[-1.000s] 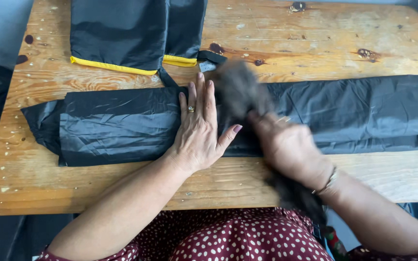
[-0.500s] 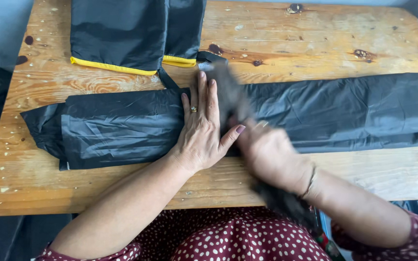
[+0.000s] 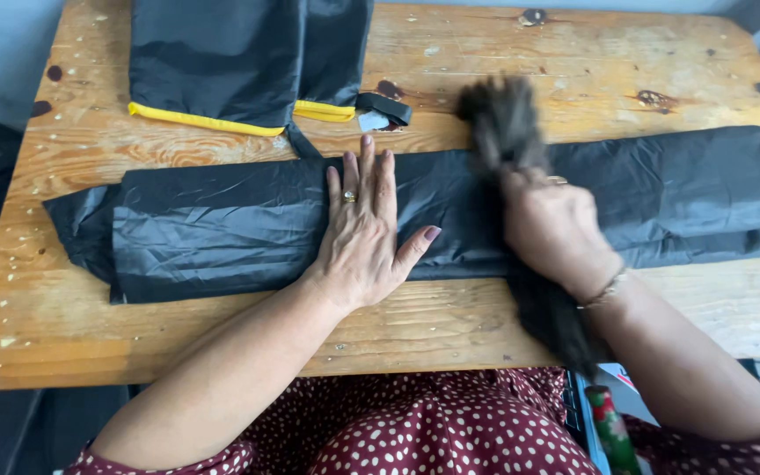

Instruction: The person uses a small brush to sweep the surface of a folded black fabric item on a wooden table. They repeatedly brush along the length of the fabric, holding it steady with the left hand while sweeping with the right hand.

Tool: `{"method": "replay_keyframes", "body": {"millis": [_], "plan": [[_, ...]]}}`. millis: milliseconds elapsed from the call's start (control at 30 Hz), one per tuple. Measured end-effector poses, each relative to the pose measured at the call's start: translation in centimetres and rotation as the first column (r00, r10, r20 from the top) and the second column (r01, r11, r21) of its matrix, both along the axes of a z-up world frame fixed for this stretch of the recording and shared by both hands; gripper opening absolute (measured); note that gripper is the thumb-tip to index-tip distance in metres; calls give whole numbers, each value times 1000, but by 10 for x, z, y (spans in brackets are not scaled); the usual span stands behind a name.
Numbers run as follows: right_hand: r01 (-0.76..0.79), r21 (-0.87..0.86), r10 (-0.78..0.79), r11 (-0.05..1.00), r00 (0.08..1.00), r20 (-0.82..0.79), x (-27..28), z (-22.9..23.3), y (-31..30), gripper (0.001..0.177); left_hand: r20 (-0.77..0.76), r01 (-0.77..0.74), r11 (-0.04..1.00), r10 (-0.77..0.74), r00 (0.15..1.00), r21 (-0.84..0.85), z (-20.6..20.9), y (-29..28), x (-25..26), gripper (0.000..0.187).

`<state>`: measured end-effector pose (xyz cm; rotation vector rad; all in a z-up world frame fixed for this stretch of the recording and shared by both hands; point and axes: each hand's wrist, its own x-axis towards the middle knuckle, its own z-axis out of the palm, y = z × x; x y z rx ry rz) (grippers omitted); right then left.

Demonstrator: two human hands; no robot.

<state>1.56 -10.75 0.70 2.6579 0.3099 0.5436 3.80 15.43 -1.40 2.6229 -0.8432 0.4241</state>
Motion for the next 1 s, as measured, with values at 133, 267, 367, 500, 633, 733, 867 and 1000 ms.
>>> {"method": "replay_keyframes", "body": {"millis": [133,267,367,500,633,733,867,1000], "plan": [[-221,297,273,929,951,-146,-16,14,68,39,-2,-3,1000,3,1000,9,1,-1,2,100],[-235,391,329,890,925,-192,-20,16,81,23,-147,81,994,-90,985,-71,7,3,3,98],[-175,173,201,969,969,-142,-9,4,41,20,-156,83,996,-86,984,-30,13,4,1,100],[115,-133,-105,984,991,77,22,-51,-81,25,-174,97,990,-78,982,102,23,7,-1,94],[272,-45,-270,961,962,51,32,-80,-184,31,-169,135,984,-114,979,114,25,10,-1,100],[325,0,-325,946,945,28,32,-82,-181,31,-120,210,970,-196,973,125,19,11,1,111],[176,-262,-151,949,982,112,19,-42,-72,26,16,293,950,-296,955,109,6,6,-1,84],[-218,215,230,952,972,-36,-12,0,38,30,121,291,948,-307,944,133,-5,6,-4,69]]}}
